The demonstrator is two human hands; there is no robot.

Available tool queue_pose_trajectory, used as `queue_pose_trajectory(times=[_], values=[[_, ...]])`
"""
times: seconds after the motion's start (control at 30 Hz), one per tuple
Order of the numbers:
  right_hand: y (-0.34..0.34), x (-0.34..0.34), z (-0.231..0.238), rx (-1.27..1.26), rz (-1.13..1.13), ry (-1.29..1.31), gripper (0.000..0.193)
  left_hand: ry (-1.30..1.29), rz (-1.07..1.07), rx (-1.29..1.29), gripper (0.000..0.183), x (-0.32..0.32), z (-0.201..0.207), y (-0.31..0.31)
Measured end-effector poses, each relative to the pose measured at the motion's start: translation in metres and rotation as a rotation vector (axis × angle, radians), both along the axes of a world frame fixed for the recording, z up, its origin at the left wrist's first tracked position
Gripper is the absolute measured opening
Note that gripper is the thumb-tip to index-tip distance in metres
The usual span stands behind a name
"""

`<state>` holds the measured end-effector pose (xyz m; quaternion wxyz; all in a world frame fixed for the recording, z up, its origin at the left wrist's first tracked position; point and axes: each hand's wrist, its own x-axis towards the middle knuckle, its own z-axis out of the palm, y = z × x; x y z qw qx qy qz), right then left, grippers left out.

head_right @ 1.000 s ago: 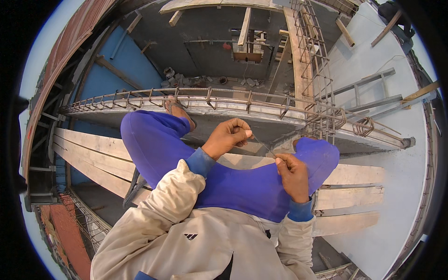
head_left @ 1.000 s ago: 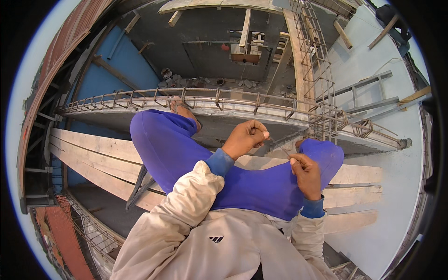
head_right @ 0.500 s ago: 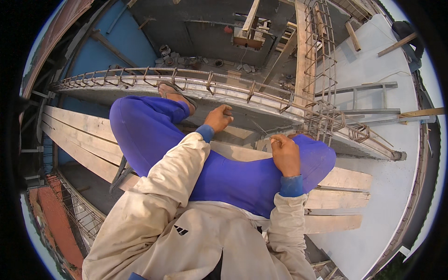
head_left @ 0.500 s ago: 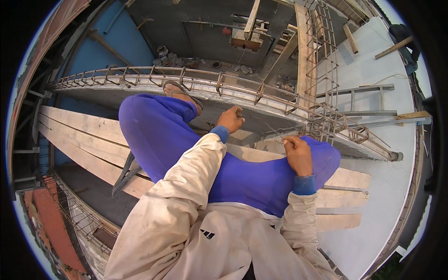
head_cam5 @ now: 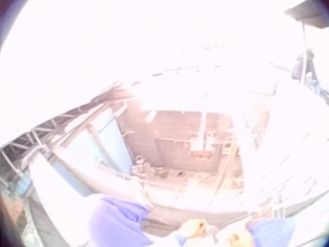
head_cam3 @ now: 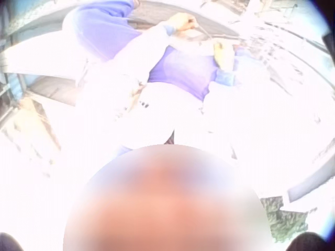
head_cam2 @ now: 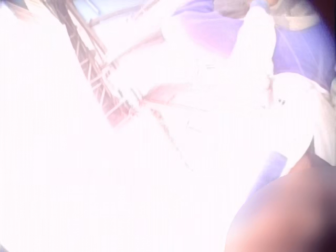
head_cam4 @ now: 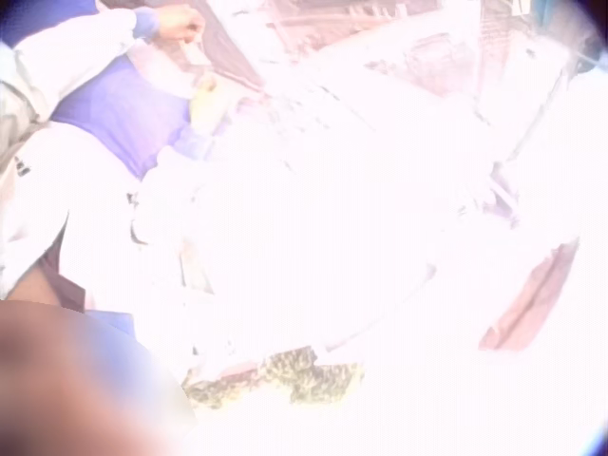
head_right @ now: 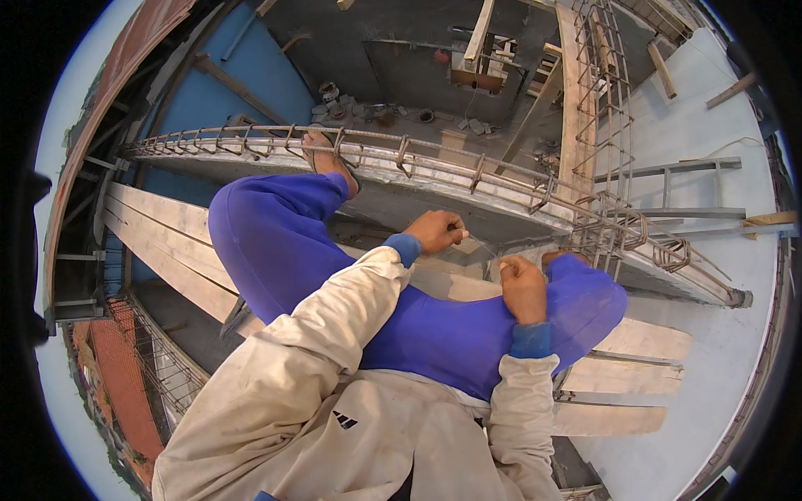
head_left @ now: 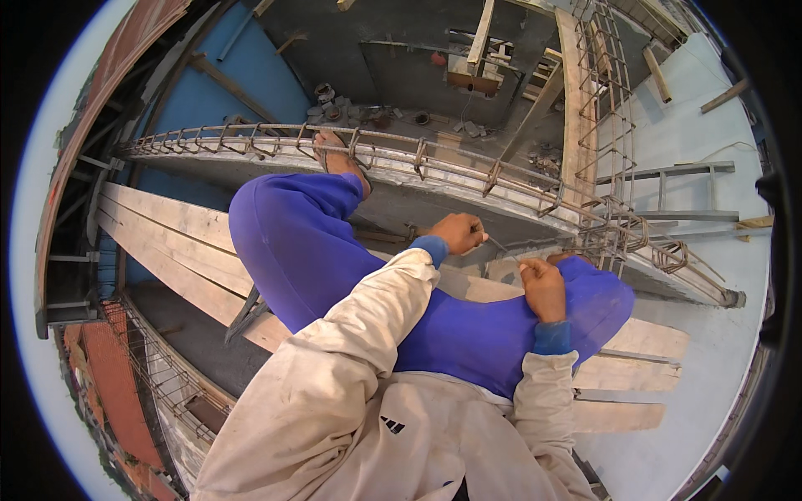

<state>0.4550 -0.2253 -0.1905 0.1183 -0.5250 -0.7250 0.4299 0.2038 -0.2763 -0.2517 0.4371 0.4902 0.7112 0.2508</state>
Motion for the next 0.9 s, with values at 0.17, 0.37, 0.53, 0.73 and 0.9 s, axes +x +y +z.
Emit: queue_pose_trajectory(times=[0.17, 0.37, 0.53, 0.73, 0.9], values=[[0.017, -0.006, 0.002, -0.079, -0.004, -0.095, 0.021, -0.207, 0.116, 0.015, 0.027, -0.003, -0.035, 0.019], [0.039, -0.026, -0.010, 0.015, 0.171, -0.165, 0.023, -0.365, 0.266, -0.096, 0.027, -0.011, -0.074, 0.005], [0.050, -0.047, -0.028, -0.028, 0.215, -0.172, 0.023, -0.503, 0.329, -0.262, 0.027, -0.027, -0.098, 0.003], [0.044, -0.068, -0.042, 0.014, 0.199, -0.151, 0.022, -0.196, 0.797, -0.144, 0.025, -0.085, -0.174, 0.018], [0.043, -0.106, -0.049, 0.055, 0.222, -0.166, 0.024, 0.144, 0.926, -0.028, 0.038, -0.114, -0.181, 0.020]])
